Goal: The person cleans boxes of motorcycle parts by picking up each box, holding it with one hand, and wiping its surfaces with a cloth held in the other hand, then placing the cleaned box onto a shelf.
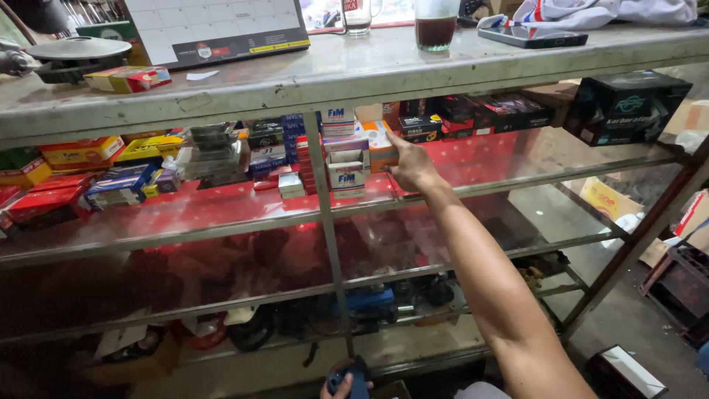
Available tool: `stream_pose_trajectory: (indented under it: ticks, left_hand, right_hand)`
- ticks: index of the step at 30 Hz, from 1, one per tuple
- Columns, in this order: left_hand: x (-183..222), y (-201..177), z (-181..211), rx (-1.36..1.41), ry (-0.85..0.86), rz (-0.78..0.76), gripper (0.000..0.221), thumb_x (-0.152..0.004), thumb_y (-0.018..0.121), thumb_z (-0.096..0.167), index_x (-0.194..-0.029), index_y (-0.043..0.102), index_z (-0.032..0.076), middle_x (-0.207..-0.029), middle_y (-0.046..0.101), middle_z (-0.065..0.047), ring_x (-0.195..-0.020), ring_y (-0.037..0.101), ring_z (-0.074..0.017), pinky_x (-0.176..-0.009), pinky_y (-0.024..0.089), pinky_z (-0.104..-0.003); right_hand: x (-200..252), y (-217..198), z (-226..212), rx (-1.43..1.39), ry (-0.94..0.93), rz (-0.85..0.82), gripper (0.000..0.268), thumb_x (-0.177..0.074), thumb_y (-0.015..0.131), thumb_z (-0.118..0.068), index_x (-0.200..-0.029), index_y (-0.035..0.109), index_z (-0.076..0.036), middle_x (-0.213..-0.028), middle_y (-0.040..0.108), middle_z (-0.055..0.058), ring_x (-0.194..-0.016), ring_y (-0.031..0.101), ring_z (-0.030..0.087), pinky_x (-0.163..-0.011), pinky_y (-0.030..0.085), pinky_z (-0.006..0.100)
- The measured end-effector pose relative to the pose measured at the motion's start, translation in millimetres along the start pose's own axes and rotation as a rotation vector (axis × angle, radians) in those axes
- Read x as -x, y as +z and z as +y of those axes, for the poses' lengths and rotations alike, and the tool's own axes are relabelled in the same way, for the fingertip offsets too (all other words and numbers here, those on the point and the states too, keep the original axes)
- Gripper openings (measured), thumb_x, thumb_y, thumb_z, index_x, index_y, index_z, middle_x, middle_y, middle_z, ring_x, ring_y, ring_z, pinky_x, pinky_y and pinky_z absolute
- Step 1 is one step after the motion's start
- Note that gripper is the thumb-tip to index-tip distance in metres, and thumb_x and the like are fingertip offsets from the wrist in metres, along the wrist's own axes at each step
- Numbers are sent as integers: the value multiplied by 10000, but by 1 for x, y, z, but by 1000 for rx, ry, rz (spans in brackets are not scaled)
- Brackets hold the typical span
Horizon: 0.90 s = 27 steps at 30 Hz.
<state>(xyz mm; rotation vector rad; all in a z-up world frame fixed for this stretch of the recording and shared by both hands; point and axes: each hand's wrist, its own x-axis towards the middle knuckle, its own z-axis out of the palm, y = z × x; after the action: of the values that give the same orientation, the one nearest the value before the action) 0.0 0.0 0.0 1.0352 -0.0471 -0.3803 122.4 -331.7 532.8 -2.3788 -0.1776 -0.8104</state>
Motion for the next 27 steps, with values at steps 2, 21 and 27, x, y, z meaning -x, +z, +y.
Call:
stream_pose_trajectory:
  ticks: [2, 21, 27]
  left_hand:
    - [15, 7, 9, -1, 47, -4, 567, -899, 677, 244, -1419, 533, 70, -1144, 743, -268, -907, 800, -416, -744, 669, -576]
    - [65, 63, 68, 8, -156, 151, 587, -888, 665, 282, -1428, 508, 115, -1121, 697, -294, -901, 747, -419, -727, 658, -572]
    - [98, 111, 108, 109, -173, 285, 564, -924, 609, 331, -1382, 511, 17, -1034, 719, -260, -920, 745, -404, -760, 626, -570]
  right_hand:
    - [6, -3, -8, 47, 63, -39, 849, -808, 833, -154, -1553, 425, -152, -1297, 645, 233, -1170, 649, 367, -978, 516, 411]
    - [4, -2, 6, -17, -76, 110, 905, -708, 905, -229, -1467, 474, 12, -1374, 608, 239, -1258, 611, 345, -1066, 472, 372]
    - [35, -30, 3, 6, -273, 152, 927, -803, 897, -246, -1505, 370, 54, -1430, 547, 274, -1292, 574, 390, -1078, 451, 399]
